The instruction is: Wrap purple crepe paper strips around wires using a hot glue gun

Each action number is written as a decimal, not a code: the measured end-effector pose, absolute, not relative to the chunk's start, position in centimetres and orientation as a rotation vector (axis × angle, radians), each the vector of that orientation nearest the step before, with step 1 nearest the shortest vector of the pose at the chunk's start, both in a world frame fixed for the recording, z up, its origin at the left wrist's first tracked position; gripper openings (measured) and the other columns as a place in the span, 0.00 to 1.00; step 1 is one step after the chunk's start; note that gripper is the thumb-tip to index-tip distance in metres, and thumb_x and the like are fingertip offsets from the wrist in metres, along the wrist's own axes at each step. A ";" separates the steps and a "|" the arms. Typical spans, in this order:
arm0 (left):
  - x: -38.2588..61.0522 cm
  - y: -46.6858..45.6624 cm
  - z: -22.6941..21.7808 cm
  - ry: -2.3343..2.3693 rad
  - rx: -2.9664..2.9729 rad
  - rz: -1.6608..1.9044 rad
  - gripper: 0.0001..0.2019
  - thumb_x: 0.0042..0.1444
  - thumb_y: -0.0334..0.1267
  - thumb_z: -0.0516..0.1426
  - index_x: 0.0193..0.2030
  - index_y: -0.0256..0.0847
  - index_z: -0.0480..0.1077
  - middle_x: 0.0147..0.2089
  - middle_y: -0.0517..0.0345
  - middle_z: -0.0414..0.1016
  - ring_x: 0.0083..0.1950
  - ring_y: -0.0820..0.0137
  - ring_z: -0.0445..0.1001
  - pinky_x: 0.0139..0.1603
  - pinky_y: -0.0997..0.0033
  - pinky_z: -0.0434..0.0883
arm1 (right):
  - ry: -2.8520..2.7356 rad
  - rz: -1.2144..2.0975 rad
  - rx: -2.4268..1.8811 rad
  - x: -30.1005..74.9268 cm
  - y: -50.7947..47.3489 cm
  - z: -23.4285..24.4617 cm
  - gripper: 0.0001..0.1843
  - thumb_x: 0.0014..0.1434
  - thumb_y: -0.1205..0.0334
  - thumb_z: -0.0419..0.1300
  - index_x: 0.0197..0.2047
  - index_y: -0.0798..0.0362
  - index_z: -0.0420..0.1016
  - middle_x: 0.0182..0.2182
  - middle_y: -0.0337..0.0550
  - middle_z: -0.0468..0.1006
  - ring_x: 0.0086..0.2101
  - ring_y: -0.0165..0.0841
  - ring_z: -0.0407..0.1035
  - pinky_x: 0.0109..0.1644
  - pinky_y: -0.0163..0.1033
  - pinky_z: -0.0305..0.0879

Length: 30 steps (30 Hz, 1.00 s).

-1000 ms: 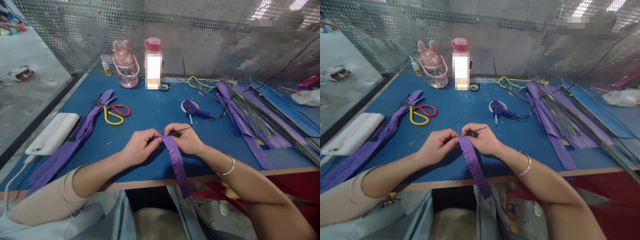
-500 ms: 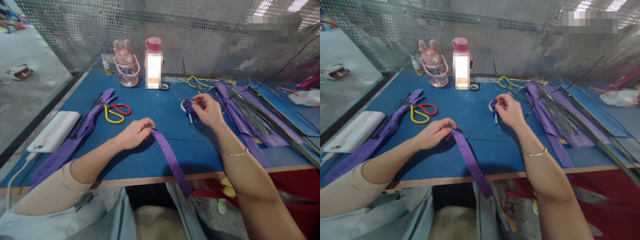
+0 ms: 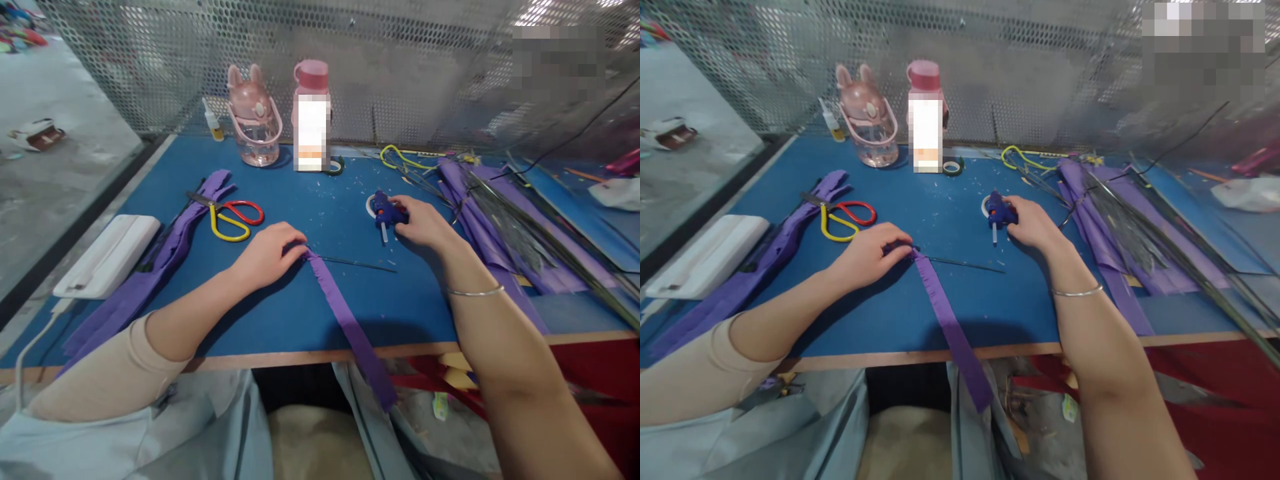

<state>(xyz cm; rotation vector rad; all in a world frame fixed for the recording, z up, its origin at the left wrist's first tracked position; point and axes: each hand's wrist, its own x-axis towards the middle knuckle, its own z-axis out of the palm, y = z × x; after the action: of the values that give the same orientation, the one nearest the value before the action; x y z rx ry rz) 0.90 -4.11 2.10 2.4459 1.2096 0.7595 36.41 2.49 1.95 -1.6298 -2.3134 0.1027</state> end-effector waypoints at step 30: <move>1.6 -4.3 1.5 1.259 2.473 0.516 0.07 0.60 0.35 0.56 0.36 0.38 0.76 0.37 0.54 0.76 0.41 0.66 0.74 0.41 0.68 0.69 | -2.569 0.820 -1.116 29.3 -3.9 6.0 0.19 0.64 0.51 0.52 0.47 0.55 0.75 0.50 0.47 0.76 0.43 0.40 0.72 0.52 0.43 0.65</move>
<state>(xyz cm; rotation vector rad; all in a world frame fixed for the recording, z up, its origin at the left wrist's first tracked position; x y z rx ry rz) 1.60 -4.25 1.54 2.4734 1.2594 0.5165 29.26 -3.87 6.03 -1.1164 -2.5687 0.8199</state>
